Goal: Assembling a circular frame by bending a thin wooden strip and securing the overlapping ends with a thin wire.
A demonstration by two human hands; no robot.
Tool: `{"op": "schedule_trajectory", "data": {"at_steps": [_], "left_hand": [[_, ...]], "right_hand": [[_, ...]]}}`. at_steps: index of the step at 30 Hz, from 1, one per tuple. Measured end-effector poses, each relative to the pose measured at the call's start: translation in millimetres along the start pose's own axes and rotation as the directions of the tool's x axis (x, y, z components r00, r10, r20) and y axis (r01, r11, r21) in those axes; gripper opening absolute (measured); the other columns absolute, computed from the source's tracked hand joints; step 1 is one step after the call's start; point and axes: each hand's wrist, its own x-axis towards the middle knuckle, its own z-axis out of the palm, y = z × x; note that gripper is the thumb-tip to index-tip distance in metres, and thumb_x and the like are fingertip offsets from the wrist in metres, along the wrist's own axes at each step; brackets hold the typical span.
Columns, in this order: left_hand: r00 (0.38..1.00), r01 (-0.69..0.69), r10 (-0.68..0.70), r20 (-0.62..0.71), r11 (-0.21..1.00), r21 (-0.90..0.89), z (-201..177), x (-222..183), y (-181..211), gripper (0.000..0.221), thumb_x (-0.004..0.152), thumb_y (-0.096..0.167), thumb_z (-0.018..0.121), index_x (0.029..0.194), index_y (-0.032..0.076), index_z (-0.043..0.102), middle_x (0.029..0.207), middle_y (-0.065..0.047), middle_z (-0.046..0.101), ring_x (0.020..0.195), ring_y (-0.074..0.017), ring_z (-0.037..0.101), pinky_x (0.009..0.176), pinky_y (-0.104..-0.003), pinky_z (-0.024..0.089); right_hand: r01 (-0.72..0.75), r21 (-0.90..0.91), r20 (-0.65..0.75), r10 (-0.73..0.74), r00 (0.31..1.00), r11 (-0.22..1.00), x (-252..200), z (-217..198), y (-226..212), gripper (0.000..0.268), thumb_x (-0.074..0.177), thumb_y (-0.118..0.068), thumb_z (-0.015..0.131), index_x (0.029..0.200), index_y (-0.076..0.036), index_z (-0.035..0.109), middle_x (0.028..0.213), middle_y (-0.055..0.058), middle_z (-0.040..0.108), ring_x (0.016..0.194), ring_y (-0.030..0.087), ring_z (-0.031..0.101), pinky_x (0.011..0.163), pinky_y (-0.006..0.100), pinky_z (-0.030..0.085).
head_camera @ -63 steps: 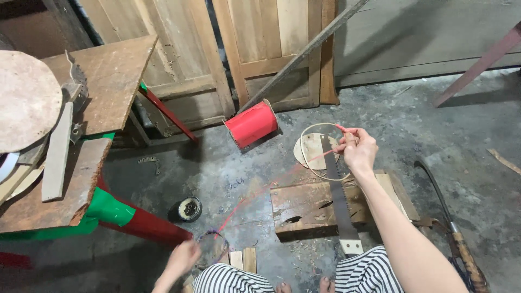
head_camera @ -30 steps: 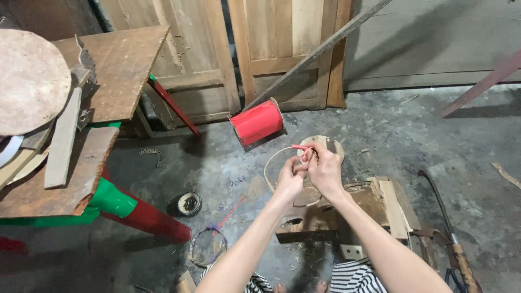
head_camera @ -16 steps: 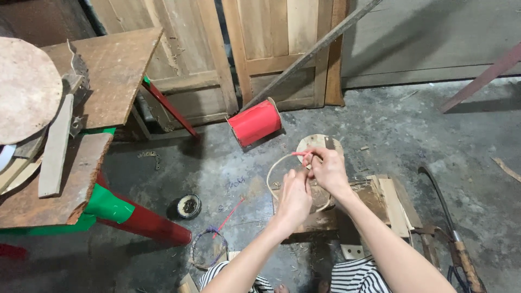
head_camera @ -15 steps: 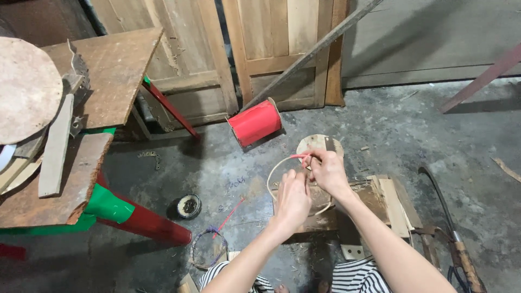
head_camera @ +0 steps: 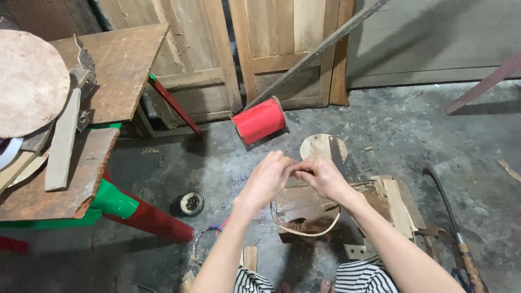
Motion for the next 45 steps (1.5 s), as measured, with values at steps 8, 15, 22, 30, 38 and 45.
{"op": "schedule_trajectory", "data": {"at_steps": [8,15,22,30,38,45], "left_hand": [[0.969,0.248,-0.195,0.154,0.734,-0.632,18,0,-51,0.014,0.093,0.019,0.073,0.099,0.009,0.080,0.075,-0.012,0.066,0.077,-0.0133,0.057,0.074,-0.033,0.051],[0.910,0.409,-0.281,0.304,0.484,-0.774,54,-1,-58,0.017,0.099,0.025,0.064,0.096,0.017,0.080,0.070,0.011,0.055,0.072,-0.0020,0.047,0.065,-0.017,0.037],[0.888,0.418,-0.116,0.444,-0.197,-0.887,86,3,-38,0.022,0.102,0.025,0.065,0.095,0.006,0.073,0.063,0.012,0.036,0.058,-0.0002,0.032,0.052,-0.016,0.025],[0.912,0.367,0.016,0.410,-0.477,-0.799,128,10,-35,0.029,0.108,0.027,0.058,0.106,0.002,0.072,0.069,0.007,0.019,0.062,-0.0056,0.023,0.055,-0.016,0.026],[0.889,0.412,0.020,0.457,-0.470,-0.780,141,6,-31,0.034,0.110,0.033,0.054,0.111,0.004,0.071,0.068,0.006,0.028,0.061,-0.0045,0.029,0.052,-0.016,0.030],[0.858,0.454,-0.149,0.491,-0.225,-0.862,104,-4,-29,0.027,0.101,0.035,0.068,0.102,0.008,0.071,0.065,0.004,0.042,0.057,-0.0047,0.039,0.051,-0.018,0.029]], "right_hand": [[0.053,0.103,0.095,-0.063,0.994,0.993,-10,-8,-16,0.020,0.090,-0.005,0.067,0.099,-0.014,0.082,0.079,0.011,0.082,0.084,0.026,0.078,0.081,0.043,0.059],[0.100,0.125,-0.104,-0.087,0.991,0.987,-6,-16,-8,0.019,0.090,-0.005,0.068,0.097,-0.015,0.082,0.069,0.008,0.079,0.075,0.021,0.078,0.079,0.038,0.060],[0.279,0.062,-0.381,-0.235,0.894,0.958,-3,-8,4,0.014,0.095,-0.011,0.069,0.099,-0.018,0.081,0.073,0.005,0.078,0.074,0.024,0.076,0.075,0.035,0.060],[0.309,0.042,-0.479,-0.252,0.841,0.950,-4,-4,7,0.014,0.097,-0.015,0.069,0.099,-0.022,0.082,0.081,0.000,0.078,0.081,0.022,0.076,0.078,0.033,0.059],[0.105,0.602,-0.364,0.154,0.919,0.792,7,13,21,0.016,0.099,-0.006,0.063,0.102,-0.007,0.079,0.074,0.008,0.074,0.053,0.003,0.046,0.048,0.016,0.042],[0.071,0.669,-0.278,0.160,0.947,0.740,12,11,21,0.013,0.098,-0.004,0.065,0.103,0.000,0.076,0.071,0.011,0.071,0.046,0.003,0.043,0.042,0.017,0.036]]}}
